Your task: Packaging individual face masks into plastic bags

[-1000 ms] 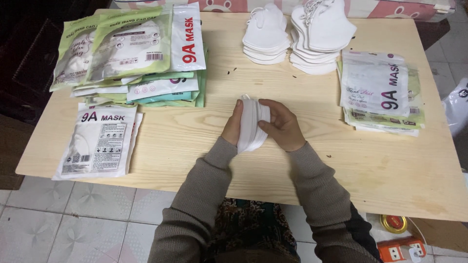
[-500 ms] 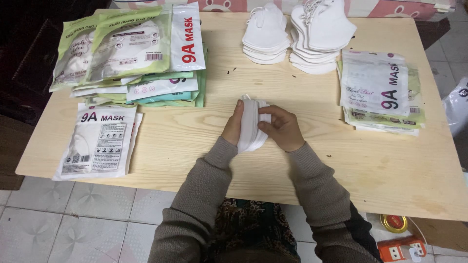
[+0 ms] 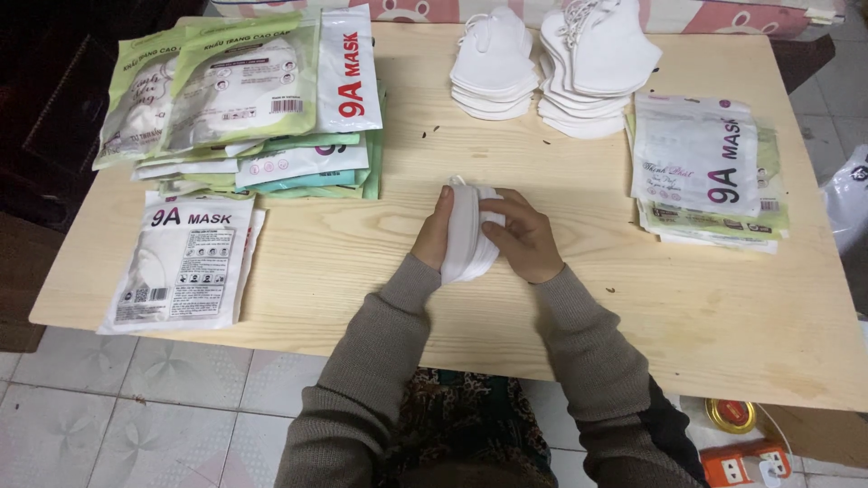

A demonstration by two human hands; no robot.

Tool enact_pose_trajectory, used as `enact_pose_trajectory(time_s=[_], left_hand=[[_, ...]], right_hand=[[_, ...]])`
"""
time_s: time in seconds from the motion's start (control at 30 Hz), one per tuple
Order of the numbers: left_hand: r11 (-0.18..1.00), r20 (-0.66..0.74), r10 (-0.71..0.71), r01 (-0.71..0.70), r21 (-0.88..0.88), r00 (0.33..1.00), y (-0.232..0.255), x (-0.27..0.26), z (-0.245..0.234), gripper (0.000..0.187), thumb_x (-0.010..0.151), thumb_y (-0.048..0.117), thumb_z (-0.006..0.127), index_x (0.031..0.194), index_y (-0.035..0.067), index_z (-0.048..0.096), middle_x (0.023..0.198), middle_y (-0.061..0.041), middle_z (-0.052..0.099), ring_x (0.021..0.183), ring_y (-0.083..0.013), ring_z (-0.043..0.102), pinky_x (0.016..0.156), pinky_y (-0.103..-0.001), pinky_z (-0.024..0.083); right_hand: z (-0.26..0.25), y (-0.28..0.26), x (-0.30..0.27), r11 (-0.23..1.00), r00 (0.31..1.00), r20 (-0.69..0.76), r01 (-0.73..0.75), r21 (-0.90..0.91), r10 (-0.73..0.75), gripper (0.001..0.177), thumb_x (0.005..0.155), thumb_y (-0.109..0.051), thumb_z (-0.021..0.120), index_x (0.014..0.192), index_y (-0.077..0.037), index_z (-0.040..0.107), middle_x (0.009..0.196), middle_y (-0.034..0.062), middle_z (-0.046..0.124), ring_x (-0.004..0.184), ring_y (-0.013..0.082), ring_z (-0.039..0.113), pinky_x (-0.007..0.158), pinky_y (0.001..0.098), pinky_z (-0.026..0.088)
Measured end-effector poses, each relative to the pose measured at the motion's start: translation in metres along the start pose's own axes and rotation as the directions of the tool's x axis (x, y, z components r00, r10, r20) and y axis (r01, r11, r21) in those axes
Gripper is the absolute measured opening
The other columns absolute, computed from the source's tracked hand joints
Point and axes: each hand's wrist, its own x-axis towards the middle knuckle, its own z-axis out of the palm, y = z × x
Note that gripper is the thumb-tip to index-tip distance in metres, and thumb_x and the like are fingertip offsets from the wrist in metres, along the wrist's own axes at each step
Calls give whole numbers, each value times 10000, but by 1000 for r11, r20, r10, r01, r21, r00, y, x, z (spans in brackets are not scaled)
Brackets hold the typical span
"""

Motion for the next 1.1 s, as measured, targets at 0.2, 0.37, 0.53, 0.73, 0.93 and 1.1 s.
enact_pose_trajectory(time_s=[0.2, 0.37, 0.53, 0.73, 0.93, 1.1], left_hand=[[1000, 8, -10, 10, 18, 1000, -20, 20, -19, 886, 1009, 689, 491, 1579, 32, 323, 1498, -218, 475, 1357, -298, 489, 1141, -426, 438], [1000, 18, -8, 8, -7, 1000, -17, 18, -15, 881, 1000, 696, 500, 1573, 45, 341, 1488, -205, 485, 1344, -287, 494, 1124, -423, 454], [1000, 1, -5, 5, -29, 1000, -7, 8, -6, 868, 1004, 689, 482, 1575, 50, 342, 1485, -198, 487, 1340, -290, 491, 1118, -424, 451], [997, -16, -28, 29, 75, 999, -3, 4, -5, 907, 1000, 707, 466, 1554, -3, 358, 1440, -231, 515, 1323, -300, 510, 1096, -409, 480], [998, -30, -30, 32, 47, 999, 11, -8, 11, 903, 989, 700, 463, 1559, 8, 355, 1462, -240, 500, 1328, -318, 500, 1102, -427, 470], [997, -43, -24, 27, 71, 999, 9, -6, 5, 896, 969, 726, 487, 1524, 25, 428, 1372, -209, 567, 1249, -288, 551, 1047, -401, 513]], right_hand=[[-11, 24, -6, 1000, 1000, -18, 14, -16, -14, 314, 931, 20, 698, 1243, 5, 669, 1257, 150, 626, 1200, 238, 630, 968, 403, 563], [-13, 30, -10, 999, 998, -37, -48, 27, 49, 320, 952, 20, 665, 1272, 10, 645, 1254, 163, 629, 1149, 244, 656, 936, 409, 585], [-5, 12, -6, 994, 994, -57, -95, 57, 98, 513, 984, -7, 624, 1476, -61, 488, 1357, 106, 569, 1173, 215, 631, 962, 402, 587], [-7, 21, -8, 999, 997, -68, -39, -15, 38, 291, 980, -12, 636, 1271, -4, 658, 1302, 142, 600, 1254, 246, 591, 1028, 431, 523], [-4, 18, -8, 1000, 998, -70, -3, -15, 2, 355, 912, 26, 725, 1257, 16, 642, 1279, 149, 604, 1218, 230, 605, 1008, 416, 526], [-3, 7, -5, 1000, 998, -59, -27, 10, 28, 385, 990, 6, 618, 1373, -4, 580, 1318, 141, 602, 1211, 239, 622, 1009, 451, 550]])
